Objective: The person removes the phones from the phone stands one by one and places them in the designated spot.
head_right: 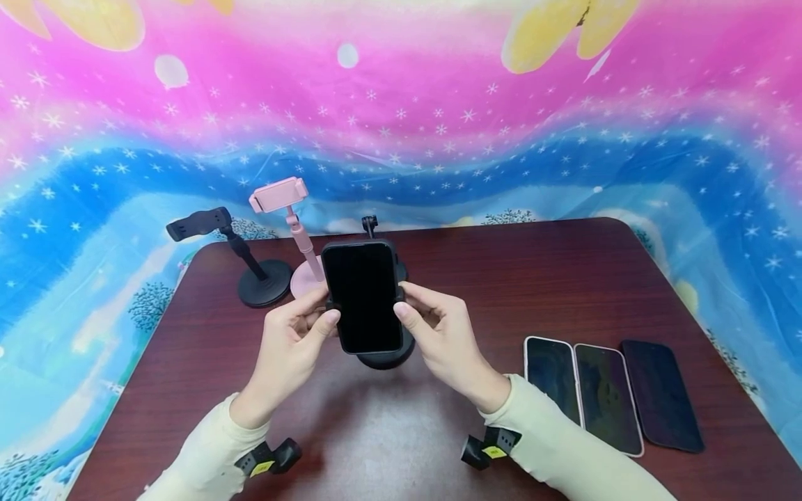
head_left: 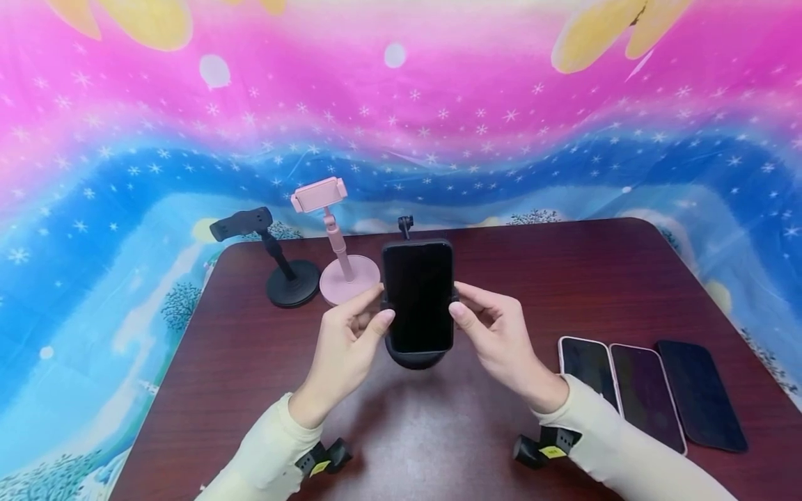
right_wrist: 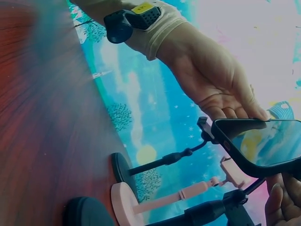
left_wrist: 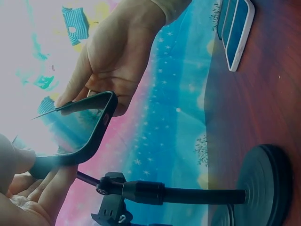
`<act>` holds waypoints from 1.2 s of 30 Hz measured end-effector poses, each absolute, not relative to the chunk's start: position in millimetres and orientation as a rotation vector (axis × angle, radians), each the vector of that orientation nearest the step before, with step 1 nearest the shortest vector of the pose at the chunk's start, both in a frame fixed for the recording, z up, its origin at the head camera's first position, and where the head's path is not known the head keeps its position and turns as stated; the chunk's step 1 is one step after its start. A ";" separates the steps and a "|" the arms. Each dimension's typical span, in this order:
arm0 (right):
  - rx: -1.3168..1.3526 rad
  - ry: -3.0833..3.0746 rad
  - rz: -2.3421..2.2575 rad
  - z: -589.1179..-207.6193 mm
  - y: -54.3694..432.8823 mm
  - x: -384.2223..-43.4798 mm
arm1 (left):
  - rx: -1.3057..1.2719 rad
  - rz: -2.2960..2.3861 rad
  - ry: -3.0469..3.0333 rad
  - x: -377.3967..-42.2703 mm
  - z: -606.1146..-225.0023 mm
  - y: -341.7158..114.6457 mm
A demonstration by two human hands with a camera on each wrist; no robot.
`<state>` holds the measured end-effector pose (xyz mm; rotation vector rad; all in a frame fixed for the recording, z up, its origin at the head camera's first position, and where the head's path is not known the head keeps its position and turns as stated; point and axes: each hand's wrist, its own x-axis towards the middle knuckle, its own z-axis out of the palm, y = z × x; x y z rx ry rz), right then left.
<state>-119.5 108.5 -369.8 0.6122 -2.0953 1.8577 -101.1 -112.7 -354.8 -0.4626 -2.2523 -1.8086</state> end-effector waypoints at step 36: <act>0.716 -2.056 1.940 -373.1 108.7 -115.7 | -0.416 -1.829 -2.244 -94.5 -359.3 -111.7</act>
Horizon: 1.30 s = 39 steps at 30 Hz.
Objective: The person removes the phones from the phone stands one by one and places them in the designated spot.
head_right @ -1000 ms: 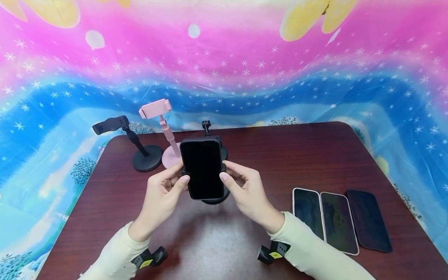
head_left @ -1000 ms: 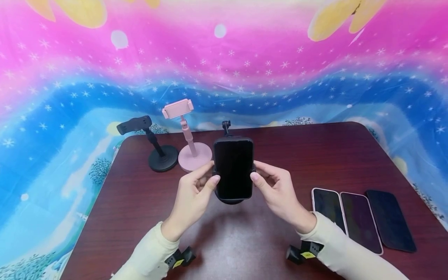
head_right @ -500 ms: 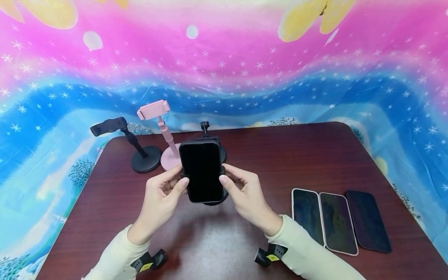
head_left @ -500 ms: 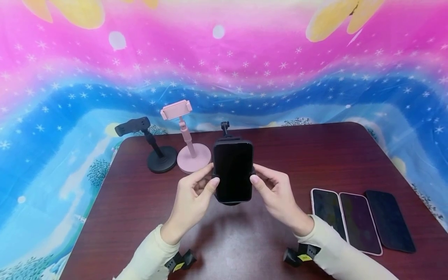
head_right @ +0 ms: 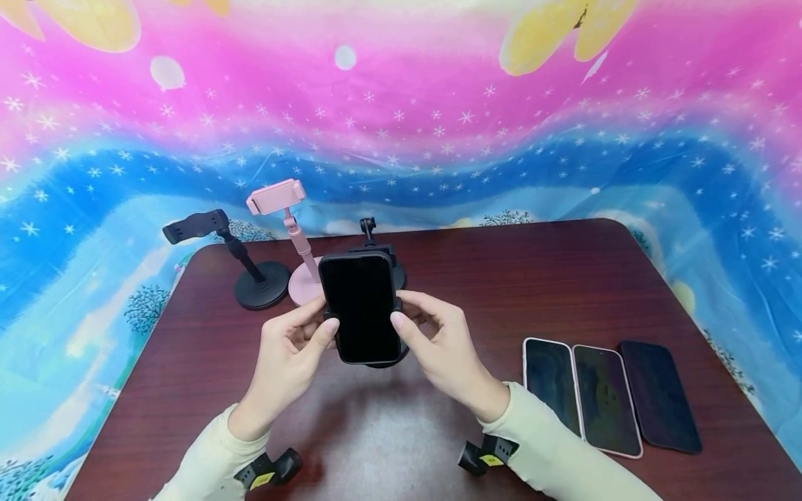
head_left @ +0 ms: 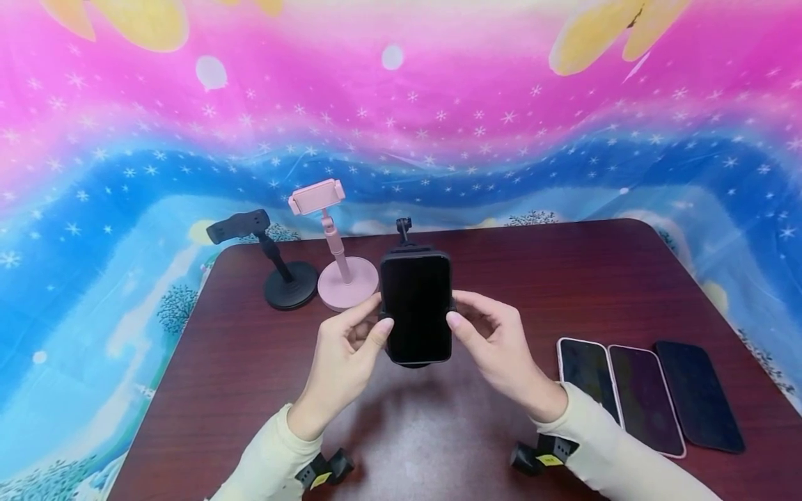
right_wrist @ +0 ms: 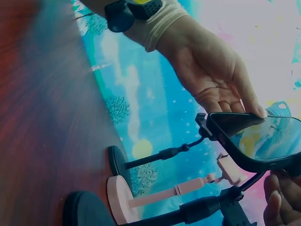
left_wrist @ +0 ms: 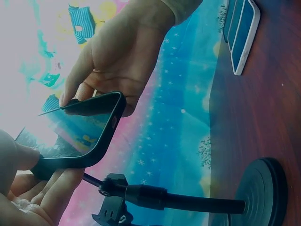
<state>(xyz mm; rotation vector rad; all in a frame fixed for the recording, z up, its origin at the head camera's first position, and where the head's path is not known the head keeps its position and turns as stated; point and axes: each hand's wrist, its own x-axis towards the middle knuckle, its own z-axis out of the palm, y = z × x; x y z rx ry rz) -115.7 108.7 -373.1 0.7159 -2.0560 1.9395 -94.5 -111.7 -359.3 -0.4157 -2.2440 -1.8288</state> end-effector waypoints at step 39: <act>0.805 -2.182 2.075 -319.2 82.3 -145.4 | -0.413 -1.889 -2.209 -94.4 -358.3 -108.9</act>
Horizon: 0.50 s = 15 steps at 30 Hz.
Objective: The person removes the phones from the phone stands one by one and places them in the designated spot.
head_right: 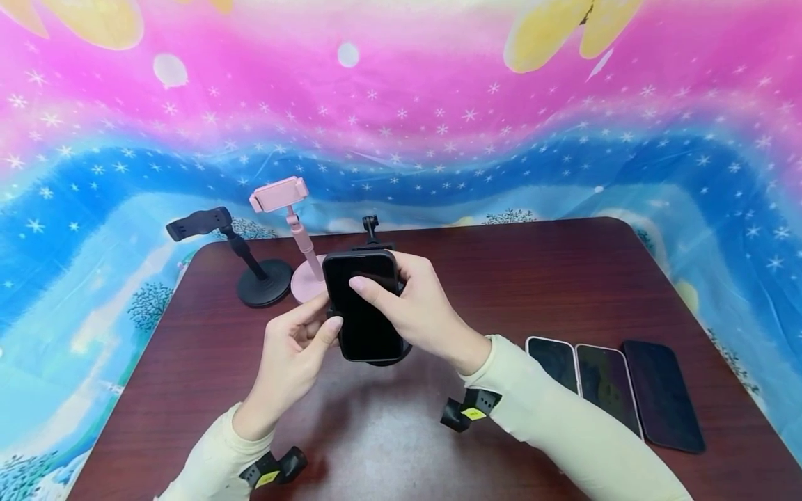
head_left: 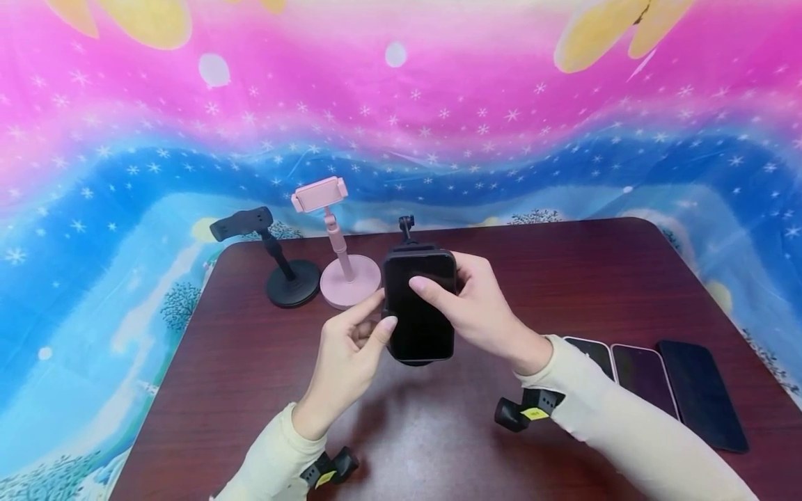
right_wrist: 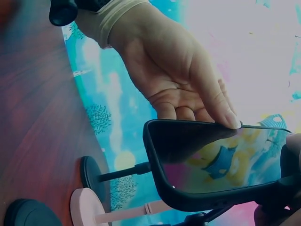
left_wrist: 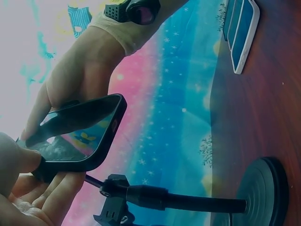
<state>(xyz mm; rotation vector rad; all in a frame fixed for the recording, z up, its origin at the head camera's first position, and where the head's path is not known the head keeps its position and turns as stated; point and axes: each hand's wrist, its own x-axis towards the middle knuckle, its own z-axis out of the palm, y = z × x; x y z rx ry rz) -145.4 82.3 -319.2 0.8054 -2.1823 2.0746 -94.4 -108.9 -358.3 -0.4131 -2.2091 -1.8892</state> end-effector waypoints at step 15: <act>0.888 -2.161 2.070 -323.3 82.3 -147.8 | -0.604 -1.773 -2.183 -92.9 -356.6 -110.0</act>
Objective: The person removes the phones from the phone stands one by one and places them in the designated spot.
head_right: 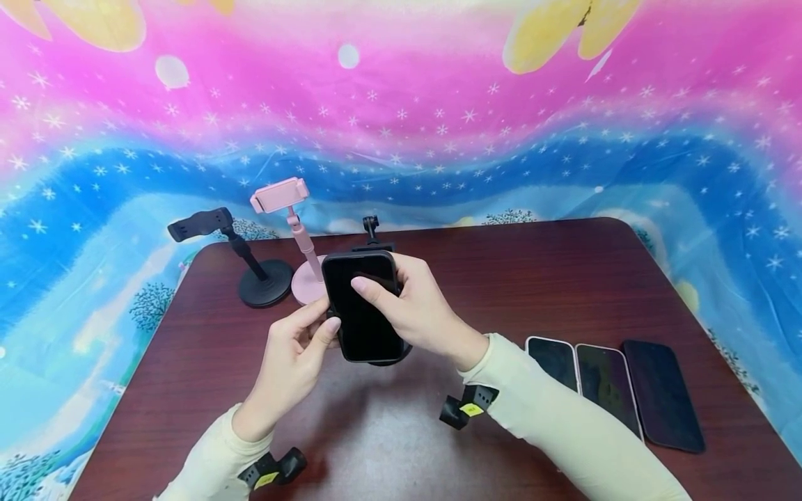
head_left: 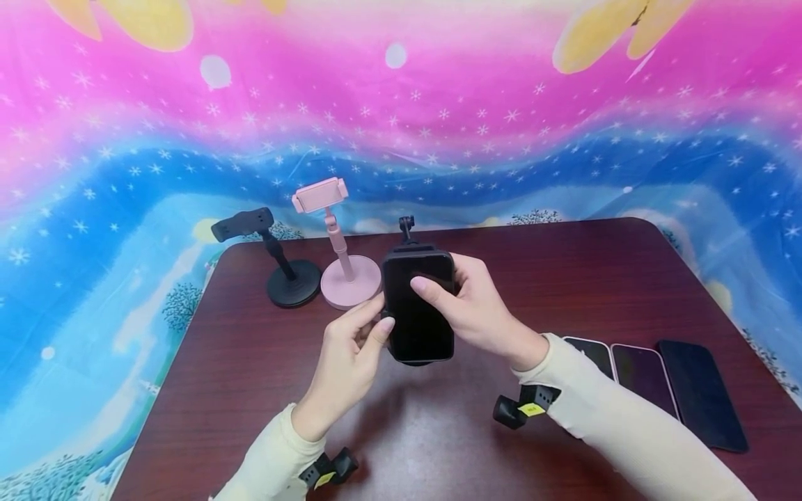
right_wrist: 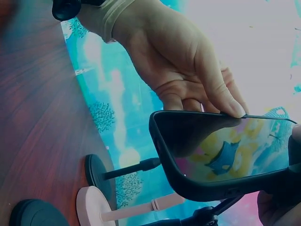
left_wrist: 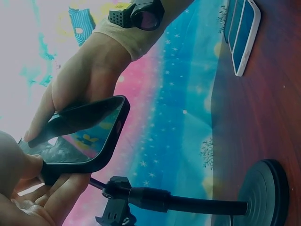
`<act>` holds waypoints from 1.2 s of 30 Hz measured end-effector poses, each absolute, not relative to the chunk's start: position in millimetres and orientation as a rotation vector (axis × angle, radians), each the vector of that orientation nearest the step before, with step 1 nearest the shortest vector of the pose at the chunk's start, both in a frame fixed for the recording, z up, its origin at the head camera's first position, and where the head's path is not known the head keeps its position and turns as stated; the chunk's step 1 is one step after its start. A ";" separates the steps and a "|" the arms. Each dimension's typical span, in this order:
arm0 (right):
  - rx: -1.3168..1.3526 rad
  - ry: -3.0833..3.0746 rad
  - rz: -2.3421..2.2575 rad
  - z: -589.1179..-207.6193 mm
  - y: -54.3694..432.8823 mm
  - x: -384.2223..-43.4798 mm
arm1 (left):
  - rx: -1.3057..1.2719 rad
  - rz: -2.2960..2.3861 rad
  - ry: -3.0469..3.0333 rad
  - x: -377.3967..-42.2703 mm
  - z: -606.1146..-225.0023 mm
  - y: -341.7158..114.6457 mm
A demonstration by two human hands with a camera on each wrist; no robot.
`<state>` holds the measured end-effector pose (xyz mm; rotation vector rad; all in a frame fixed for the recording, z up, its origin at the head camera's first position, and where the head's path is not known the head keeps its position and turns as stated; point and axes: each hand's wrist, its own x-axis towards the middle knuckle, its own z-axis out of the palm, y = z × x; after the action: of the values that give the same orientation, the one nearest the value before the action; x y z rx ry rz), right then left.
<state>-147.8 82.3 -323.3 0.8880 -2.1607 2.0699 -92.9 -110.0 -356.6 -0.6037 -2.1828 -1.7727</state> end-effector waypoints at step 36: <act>0.817 -2.039 2.054 -325.6 76.2 -146.9 | -0.567 -1.959 -2.147 -96.5 -356.8 -114.3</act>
<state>-146.9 76.2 -325.6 0.8170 -2.0392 2.0545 -96.5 -114.3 -356.8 -0.5666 -2.1471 -1.9587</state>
